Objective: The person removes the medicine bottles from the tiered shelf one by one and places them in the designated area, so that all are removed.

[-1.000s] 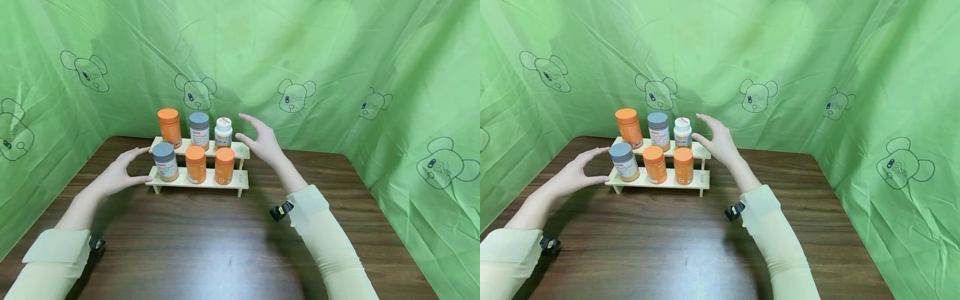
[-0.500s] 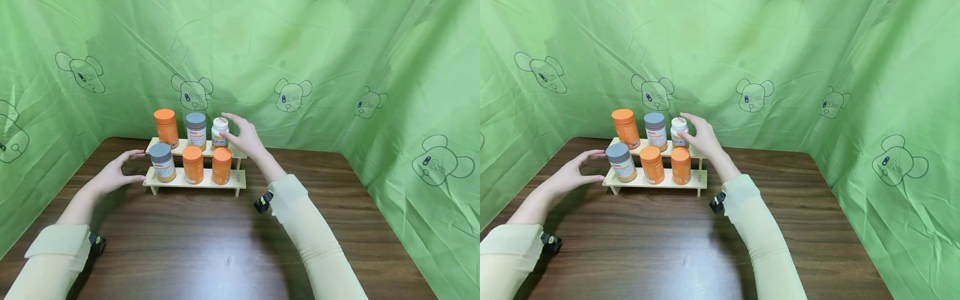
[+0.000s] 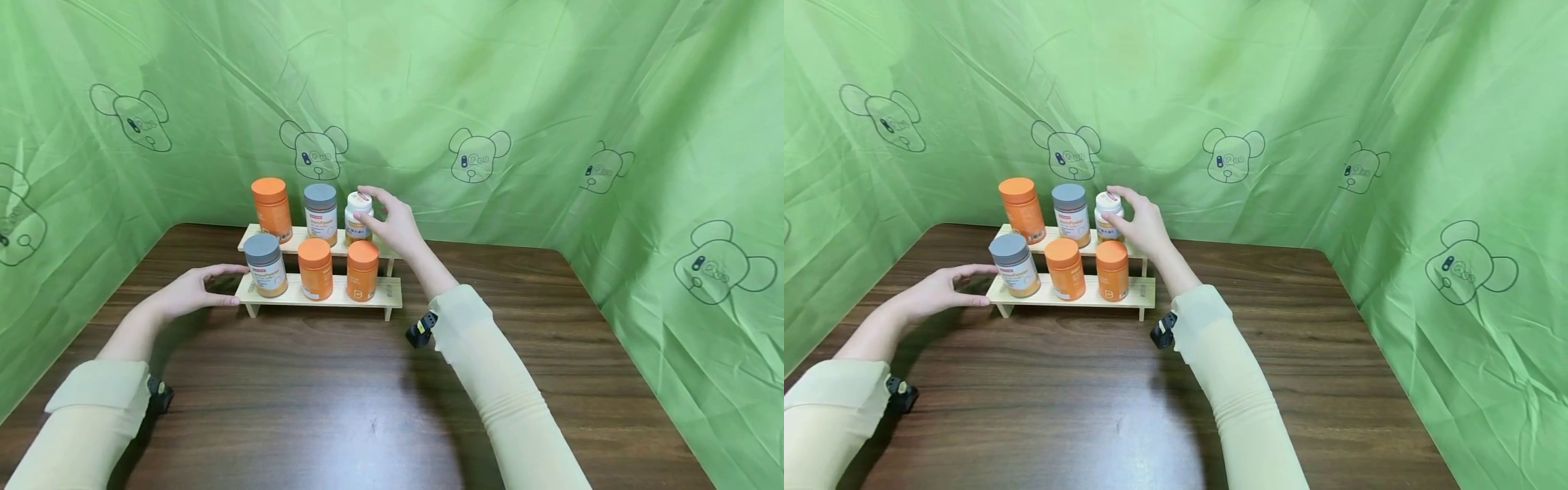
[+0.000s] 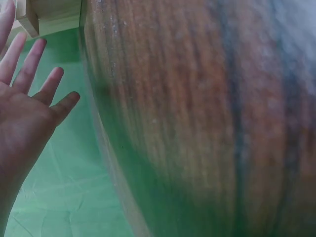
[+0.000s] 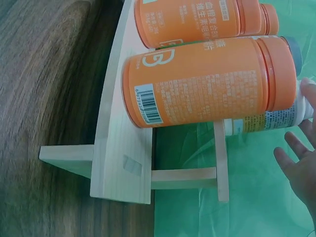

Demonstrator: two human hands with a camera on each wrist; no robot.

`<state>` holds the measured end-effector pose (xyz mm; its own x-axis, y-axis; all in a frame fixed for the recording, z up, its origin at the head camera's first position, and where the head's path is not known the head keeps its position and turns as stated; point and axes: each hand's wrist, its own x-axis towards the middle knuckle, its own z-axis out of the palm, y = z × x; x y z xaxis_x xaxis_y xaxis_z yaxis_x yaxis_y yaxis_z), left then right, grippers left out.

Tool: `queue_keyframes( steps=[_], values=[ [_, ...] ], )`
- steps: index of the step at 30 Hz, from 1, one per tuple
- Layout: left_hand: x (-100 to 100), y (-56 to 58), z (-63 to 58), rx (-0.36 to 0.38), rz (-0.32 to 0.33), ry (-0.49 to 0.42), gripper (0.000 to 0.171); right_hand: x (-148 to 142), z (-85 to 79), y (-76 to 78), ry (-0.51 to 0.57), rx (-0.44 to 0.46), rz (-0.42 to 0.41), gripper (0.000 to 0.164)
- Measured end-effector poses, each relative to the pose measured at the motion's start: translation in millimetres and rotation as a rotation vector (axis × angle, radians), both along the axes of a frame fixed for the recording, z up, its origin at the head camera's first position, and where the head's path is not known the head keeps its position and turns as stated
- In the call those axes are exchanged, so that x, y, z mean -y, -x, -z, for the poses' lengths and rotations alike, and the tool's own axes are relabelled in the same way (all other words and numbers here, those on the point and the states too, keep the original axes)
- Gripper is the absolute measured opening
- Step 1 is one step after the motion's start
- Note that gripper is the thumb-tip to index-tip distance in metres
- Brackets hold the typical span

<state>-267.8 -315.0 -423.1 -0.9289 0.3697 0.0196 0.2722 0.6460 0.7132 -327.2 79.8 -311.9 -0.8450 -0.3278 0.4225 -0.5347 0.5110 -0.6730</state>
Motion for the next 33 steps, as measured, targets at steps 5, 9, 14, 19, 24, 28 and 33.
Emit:
queue_keyframes(
  steps=[5, 9, 14, 19, 24, 28, 33],
  values=[
    [1, 3.4, 1.2, 0.014, 0.022, 0.037, 0.067, 1, 2.2, 1.2, 0.062, 0.006, -0.005, 0.046],
    [1, 5.8, 2.8, 0.011, 0.018, 0.050, 0.068, 1, 2.1, 1.0, 0.092, 0.016, -0.010, 0.046],
    [1, 8.1, 4.6, 0.002, 0.014, 0.065, 0.069, -2, 0.5, -1.1, 0.089, 0.022, -0.002, 0.046],
    [1, 9.0, 5.8, 0.001, 0.008, 0.063, 0.069, -8, -3.5, -4.2, 0.121, 0.024, -0.001, 0.046],
    [1, 7.8, 6.7, 0.014, -0.008, 0.049, 0.067, -18, -8.3, -4.8, 0.145, 0.020, 0.002, 0.046],
    [1, 6.3, 7.5, 0.015, -0.017, 0.033, 0.065, -26, -13.0, -5.2, 0.168, 0.013, 0.000, 0.046],
    [0, 4.8, 8.0, 0.004, -0.020, 0.017, 0.063, -37, -16.8, -5.6, 0.192, 0.016, -0.008, 0.047]
  ],
)
